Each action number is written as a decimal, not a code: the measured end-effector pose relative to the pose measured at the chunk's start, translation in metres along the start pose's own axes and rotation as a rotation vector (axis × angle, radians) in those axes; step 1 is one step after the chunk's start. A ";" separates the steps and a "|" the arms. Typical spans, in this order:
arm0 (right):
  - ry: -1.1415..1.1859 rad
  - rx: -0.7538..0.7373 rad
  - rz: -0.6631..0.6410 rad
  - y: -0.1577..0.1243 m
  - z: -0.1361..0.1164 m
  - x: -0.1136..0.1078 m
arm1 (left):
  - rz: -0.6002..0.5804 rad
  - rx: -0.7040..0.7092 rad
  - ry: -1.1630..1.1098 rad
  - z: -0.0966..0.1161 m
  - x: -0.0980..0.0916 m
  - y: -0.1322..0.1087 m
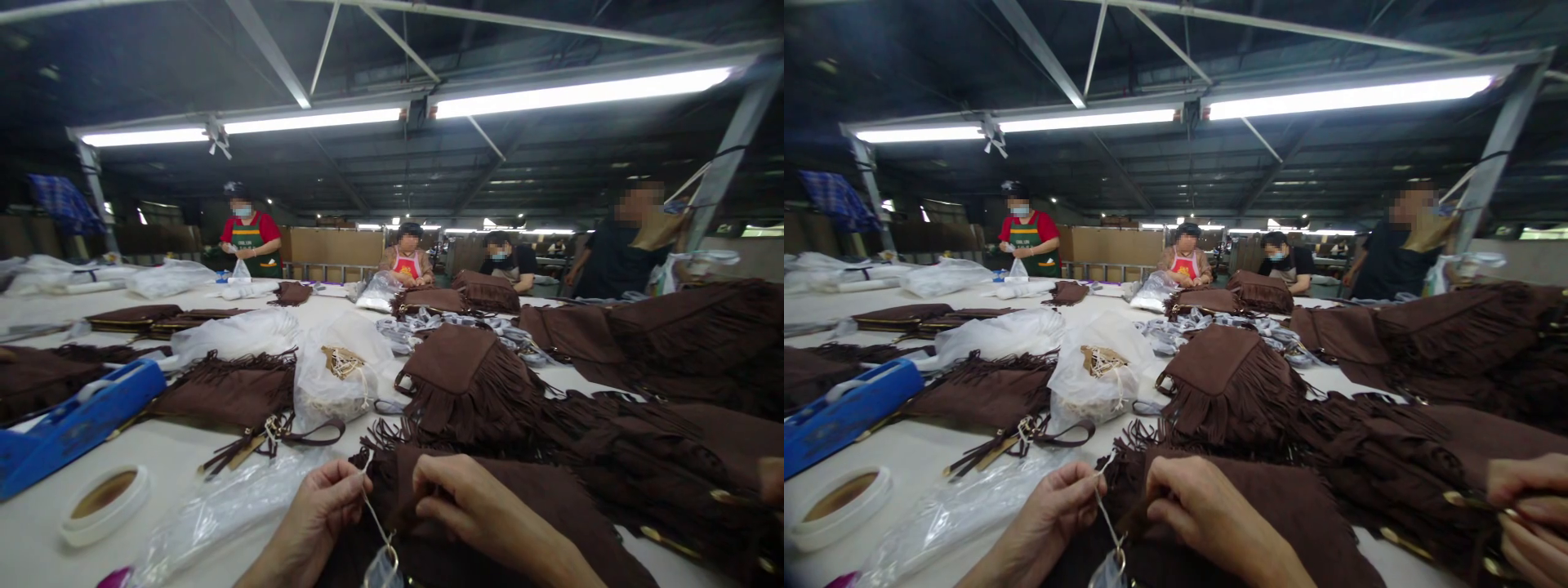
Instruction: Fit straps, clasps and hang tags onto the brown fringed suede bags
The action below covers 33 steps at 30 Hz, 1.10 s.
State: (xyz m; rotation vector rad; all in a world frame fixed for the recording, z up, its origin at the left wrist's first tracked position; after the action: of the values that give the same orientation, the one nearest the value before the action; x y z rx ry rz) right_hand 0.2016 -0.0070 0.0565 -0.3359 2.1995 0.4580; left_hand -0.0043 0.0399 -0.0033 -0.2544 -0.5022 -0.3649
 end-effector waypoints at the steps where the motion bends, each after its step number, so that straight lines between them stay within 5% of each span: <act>1: -0.006 -0.004 0.000 0.000 0.000 -0.001 | 0.019 0.020 0.050 0.000 -0.002 0.001; 5: -0.052 0.003 0.020 -0.002 -0.001 -0.004 | 0.084 0.289 0.475 0.008 -0.005 0.001; 9: -0.087 0.014 0.055 -0.002 -0.004 -0.005 | 0.030 0.593 0.850 0.017 -0.004 -0.004; 14: -0.047 0.005 0.129 -0.001 -0.007 -0.006 | 0.003 0.547 1.054 0.024 -0.007 -0.006; 18: 0.029 0.029 0.150 0.000 -0.003 -0.004 | -0.045 0.380 0.857 0.031 -0.009 -0.007; 24: 0.153 0.071 0.183 0.005 0.000 0.007 | -0.116 -0.091 0.159 0.021 -0.007 -0.008; 29: 0.146 0.024 0.165 0.007 -0.005 0.013 | -0.008 -0.149 -0.132 0.014 -0.002 -0.011; 33: 0.158 0.016 0.191 0.006 -0.007 0.010 | -0.057 -0.113 -0.218 0.012 0.004 -0.009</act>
State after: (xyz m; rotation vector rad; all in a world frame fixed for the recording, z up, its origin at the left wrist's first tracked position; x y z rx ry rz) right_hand 0.1885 -0.0059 0.0538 -0.1585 2.4002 0.5332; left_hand -0.0099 0.0343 0.0099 -0.3922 -0.7054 -0.4237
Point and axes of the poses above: each hand's wrist, its own y-axis towards the middle knuckle, its own x-axis out of the palm, z = x × y, the point moved 2 cm from there along y, towards the middle knuckle, and after that the axes turned 1 degree about z, right-handed, at the moved point
